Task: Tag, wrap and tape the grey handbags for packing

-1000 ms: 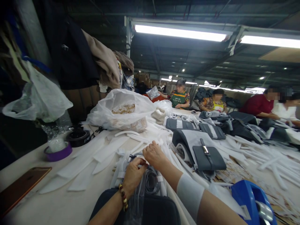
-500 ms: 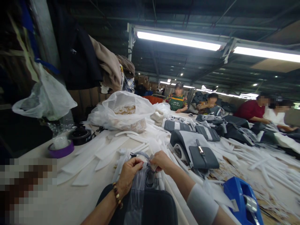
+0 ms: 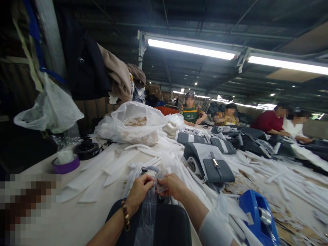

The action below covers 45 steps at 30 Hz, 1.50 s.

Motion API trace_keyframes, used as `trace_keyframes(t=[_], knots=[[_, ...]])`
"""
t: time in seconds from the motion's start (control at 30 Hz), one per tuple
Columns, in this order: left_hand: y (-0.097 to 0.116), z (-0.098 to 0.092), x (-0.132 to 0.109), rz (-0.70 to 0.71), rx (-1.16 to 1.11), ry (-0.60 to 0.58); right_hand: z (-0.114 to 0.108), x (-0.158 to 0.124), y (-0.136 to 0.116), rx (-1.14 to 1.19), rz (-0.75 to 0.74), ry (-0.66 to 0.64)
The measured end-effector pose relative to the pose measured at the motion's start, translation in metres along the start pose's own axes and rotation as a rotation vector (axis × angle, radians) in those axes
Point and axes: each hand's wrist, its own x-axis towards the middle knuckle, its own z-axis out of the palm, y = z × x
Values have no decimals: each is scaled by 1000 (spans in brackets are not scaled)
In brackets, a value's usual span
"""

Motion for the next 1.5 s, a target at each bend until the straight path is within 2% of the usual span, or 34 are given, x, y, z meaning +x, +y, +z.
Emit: trace_keyframes(t=[0.17,0.33,0.57,0.7,0.83,0.93,0.97,1.0,1.1,1.13,1.17,1.27,1.37,1.5], knots=[[7,-8,-14,-26,73,-81,11,9,7,39,-45,50],[10,-7,-29,-103,91,-193,18,14,16,34,-86,108],[25,-9,-39,-140,123,-290,19,15,16,114,-86,25],[29,2,-47,-119,144,-361,20,16,17,223,-104,-20],[27,21,-70,-6,382,-360,22,15,20,287,-107,-59],[30,22,-81,71,608,-386,21,15,23,298,-131,-80],[32,20,-80,89,627,-367,21,15,25,297,-146,-84],[34,15,-76,91,599,-291,21,16,26,293,-163,-85],[37,3,-47,-25,379,123,21,16,29,260,-201,-79],[35,0,-35,-87,311,202,22,16,30,242,-214,-73],[31,-1,-24,-143,256,220,22,15,30,222,-229,-67],[17,3,-2,-247,121,146,23,9,29,143,-284,-50],[6,12,3,-294,-13,146,21,4,29,25,-329,-39],[4,15,1,-328,-107,175,15,5,30,-168,-370,18]])
